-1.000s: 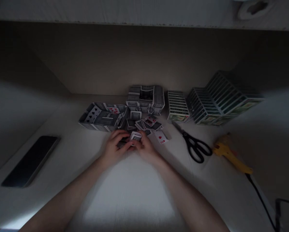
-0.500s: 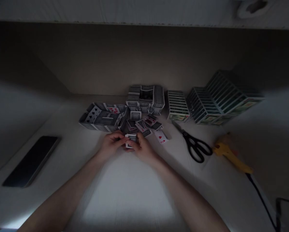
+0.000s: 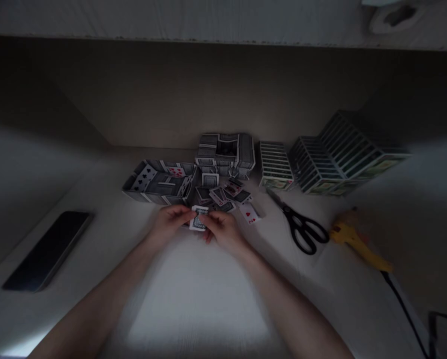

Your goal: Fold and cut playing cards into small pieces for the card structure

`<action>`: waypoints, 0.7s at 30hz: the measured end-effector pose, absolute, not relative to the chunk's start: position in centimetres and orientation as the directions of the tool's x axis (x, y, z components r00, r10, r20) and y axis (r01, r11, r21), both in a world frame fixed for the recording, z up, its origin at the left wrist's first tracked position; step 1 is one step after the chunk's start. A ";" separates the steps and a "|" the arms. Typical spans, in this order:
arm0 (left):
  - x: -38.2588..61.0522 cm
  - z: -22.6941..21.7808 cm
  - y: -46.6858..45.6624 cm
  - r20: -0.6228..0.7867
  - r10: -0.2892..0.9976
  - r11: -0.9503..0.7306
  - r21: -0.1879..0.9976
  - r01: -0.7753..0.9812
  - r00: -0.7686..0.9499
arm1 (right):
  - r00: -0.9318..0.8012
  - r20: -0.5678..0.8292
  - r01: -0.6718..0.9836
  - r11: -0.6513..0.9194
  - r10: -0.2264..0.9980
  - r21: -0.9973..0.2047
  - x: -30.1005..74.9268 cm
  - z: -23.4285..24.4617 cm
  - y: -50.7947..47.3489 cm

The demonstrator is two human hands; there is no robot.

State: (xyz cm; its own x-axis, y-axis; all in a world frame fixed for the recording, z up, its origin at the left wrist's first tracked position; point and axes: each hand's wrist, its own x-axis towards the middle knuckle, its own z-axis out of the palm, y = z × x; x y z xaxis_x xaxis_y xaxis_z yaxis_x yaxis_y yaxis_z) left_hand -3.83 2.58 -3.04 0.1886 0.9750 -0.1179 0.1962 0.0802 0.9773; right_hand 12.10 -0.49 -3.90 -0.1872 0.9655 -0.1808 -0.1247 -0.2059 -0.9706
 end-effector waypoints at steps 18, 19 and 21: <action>-4.1 -3.2 2.7 -0.170 0.950 0.125 0.975 0.181 0.263 | -0.177 -0.182 -0.111 -0.203 0.967 -0.973 12.3 -3.5 -0.4; -4.1 -3.3 2.7 -0.168 0.949 0.125 0.977 0.170 0.268 | -0.173 -0.185 -0.114 -0.206 0.968 -0.972 12.3 -3.5 -0.5; -4.1 -3.3 2.7 -0.166 0.948 0.127 0.980 0.154 0.271 | -0.160 -0.189 -0.112 -0.208 0.969 -0.972 12.3 -3.5 -0.5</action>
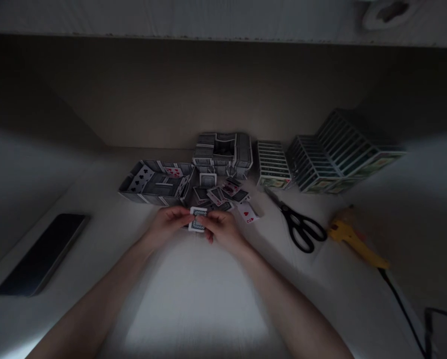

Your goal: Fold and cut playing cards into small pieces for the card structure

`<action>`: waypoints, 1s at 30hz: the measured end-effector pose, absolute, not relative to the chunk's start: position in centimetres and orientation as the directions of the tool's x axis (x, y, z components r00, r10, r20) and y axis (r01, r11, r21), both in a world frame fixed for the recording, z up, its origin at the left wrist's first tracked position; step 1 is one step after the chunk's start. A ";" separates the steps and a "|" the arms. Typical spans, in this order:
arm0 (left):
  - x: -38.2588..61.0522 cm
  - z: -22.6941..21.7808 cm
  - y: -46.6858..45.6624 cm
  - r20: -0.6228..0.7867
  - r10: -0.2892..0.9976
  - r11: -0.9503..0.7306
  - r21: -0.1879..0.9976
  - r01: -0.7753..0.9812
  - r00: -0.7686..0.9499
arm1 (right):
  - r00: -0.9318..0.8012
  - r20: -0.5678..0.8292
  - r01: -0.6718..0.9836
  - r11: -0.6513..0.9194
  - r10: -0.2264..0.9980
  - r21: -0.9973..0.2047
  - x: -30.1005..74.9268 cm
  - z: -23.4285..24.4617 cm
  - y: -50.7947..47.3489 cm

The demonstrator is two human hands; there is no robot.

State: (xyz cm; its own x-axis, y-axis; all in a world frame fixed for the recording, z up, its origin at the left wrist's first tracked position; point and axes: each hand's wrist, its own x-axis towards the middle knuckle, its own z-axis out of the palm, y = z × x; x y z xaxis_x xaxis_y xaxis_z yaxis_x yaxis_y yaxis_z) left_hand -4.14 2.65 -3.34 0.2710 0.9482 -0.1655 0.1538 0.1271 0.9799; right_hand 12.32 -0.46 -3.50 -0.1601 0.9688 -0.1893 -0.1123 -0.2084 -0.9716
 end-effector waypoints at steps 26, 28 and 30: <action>-4.0 -3.1 2.6 -0.148 0.946 0.107 0.982 0.154 0.289 | -0.137 -0.198 -0.235 -0.226 0.971 -0.945 12.1 -3.9 -0.3; -4.0 -3.0 2.5 -0.153 0.941 0.116 0.984 0.135 0.301 | -0.143 -0.194 -0.249 -0.225 0.970 -0.942 12.1 -3.9 -0.3; -3.9 -2.9 2.5 -0.162 0.939 0.133 0.984 0.115 0.303 | -0.150 -0.191 -0.259 -0.225 0.970 -0.939 12.2 -4.0 -0.3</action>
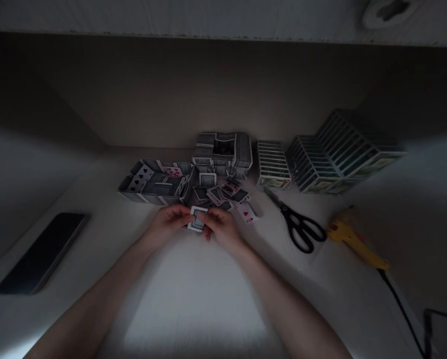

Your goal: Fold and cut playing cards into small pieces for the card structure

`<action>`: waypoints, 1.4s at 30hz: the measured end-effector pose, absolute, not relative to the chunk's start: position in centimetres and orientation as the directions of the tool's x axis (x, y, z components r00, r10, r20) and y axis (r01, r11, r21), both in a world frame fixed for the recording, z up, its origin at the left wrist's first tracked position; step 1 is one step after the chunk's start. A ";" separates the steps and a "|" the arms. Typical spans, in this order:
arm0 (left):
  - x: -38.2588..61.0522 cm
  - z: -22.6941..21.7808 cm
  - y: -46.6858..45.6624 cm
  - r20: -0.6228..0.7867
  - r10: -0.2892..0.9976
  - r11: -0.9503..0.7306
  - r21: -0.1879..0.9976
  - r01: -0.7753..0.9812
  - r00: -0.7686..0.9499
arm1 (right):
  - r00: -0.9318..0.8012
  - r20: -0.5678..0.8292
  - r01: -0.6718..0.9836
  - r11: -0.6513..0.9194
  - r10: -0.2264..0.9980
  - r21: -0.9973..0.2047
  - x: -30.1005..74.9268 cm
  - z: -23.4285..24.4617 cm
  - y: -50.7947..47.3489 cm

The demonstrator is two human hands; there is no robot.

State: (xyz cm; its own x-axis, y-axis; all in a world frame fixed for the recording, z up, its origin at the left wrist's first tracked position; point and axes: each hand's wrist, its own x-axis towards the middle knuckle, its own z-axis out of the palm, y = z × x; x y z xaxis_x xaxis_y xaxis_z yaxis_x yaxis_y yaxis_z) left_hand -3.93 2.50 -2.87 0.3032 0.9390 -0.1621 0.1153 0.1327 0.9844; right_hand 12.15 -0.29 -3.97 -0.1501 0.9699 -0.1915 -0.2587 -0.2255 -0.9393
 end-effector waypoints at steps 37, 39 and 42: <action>-3.9 -3.3 2.4 -0.188 0.937 0.181 0.982 0.054 0.294 | -0.050 -0.141 -0.085 -0.145 0.989 -0.986 11.9 -4.0 -0.3; -3.8 -3.1 2.4 -0.188 0.939 0.177 0.982 0.063 0.287 | -0.056 -0.148 -0.100 -0.153 0.987 -0.983 11.8 -4.0 -0.4; -3.9 -3.0 2.3 -0.182 0.940 0.171 0.983 0.063 0.288 | -0.064 -0.150 -0.129 -0.157 0.987 -0.979 11.9 -4.1 -0.4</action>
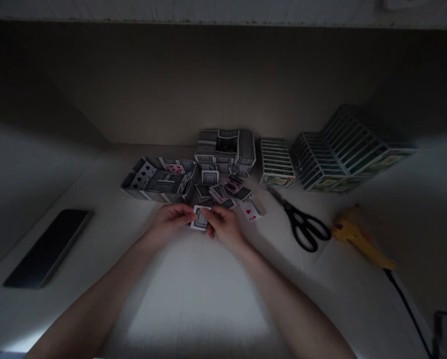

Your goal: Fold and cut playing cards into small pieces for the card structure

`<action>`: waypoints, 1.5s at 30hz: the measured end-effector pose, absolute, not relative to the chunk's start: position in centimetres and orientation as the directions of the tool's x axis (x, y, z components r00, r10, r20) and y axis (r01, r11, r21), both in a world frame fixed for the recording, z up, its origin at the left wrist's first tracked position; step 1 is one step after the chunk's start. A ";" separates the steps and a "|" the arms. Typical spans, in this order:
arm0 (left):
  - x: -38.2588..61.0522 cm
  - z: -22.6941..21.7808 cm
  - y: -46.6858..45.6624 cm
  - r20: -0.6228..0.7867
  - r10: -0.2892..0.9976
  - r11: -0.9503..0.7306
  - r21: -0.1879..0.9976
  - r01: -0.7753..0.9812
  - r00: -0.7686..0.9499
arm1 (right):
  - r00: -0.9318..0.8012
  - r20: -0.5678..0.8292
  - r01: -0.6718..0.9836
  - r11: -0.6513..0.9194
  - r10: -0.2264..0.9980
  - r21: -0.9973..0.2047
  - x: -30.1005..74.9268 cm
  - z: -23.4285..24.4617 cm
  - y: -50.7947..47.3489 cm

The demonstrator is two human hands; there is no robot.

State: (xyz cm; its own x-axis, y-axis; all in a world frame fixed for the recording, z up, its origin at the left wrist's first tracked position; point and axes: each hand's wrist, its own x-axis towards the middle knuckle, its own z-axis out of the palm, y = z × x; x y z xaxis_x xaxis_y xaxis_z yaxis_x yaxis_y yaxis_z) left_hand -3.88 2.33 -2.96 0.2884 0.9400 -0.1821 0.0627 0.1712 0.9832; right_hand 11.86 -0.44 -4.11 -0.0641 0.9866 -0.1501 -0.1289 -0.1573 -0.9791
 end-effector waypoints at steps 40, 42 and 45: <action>-4.2 -2.6 2.1 -0.217 0.890 0.248 0.969 -0.024 0.401 | -0.093 -0.155 -0.001 -0.156 0.984 -0.988 12.0 -4.9 -0.6; -4.2 -2.7 2.1 -0.212 0.889 0.242 0.970 -0.022 0.406 | -0.085 -0.158 0.021 -0.157 0.984 -0.987 12.0 -4.9 -0.7; -4.2 -2.7 2.1 -0.207 0.888 0.237 0.971 -0.021 0.411 | -0.074 -0.140 0.054 -0.137 0.987 -0.989 11.9 -4.7 -0.8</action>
